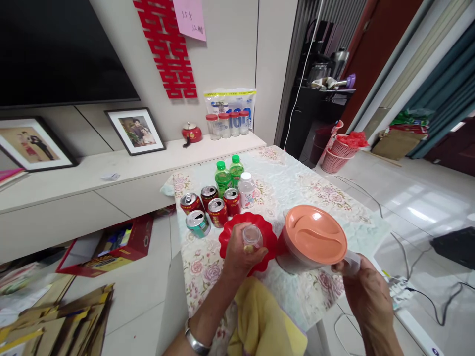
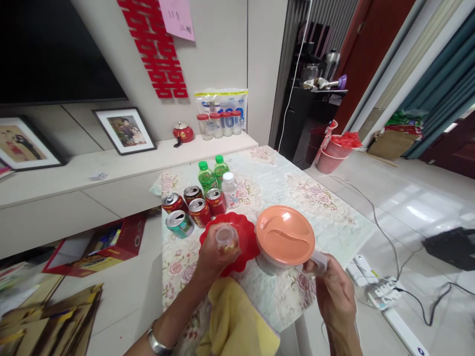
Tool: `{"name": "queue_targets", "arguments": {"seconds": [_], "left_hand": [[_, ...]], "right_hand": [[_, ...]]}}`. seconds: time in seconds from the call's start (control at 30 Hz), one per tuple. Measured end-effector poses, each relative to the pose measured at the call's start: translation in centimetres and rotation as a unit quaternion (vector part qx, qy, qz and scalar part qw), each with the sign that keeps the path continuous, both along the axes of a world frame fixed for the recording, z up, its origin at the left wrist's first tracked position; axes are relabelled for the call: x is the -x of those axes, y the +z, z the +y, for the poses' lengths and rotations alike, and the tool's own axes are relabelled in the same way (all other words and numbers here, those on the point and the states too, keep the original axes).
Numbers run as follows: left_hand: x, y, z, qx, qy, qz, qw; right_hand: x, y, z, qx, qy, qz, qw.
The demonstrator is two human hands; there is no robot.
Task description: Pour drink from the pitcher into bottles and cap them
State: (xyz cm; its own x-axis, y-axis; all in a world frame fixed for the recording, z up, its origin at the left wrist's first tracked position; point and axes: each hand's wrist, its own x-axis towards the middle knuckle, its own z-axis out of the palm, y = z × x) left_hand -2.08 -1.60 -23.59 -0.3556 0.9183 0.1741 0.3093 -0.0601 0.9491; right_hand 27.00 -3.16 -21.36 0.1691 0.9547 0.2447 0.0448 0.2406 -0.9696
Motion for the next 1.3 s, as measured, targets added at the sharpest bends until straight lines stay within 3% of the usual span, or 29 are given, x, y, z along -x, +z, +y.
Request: {"name": "queue_targets", "arguments": {"seconds": [0.23,0.43,0.6,1.07,1.3], "left_hand": [[0.0,-0.1,0.1,-0.013,-0.011,-0.021,1.000],[-0.1,0.7,0.1,-0.016,-0.017,0.002,1.000],[-0.1,0.5,0.1,-0.020,-0.014,0.003,1.000],[0.0,-0.4,0.2,-0.035,-0.028,0.025,0.999],[0.0,-0.7,0.1,-0.048,-0.035,0.013,0.998]], "right_hand": [[1.5,-0.6,1.1,-0.043,-0.011,0.090,0.995],[2.9,0.5,0.6,-0.018,-0.060,0.126,0.990],[3.6,1.6,-0.3,0.010,-0.091,0.136,0.987],[3.1,3.9,-3.5,0.045,-0.084,0.058,0.994],[4.0,5.7,-3.8,0.062,-0.076,0.020,0.995]]}}
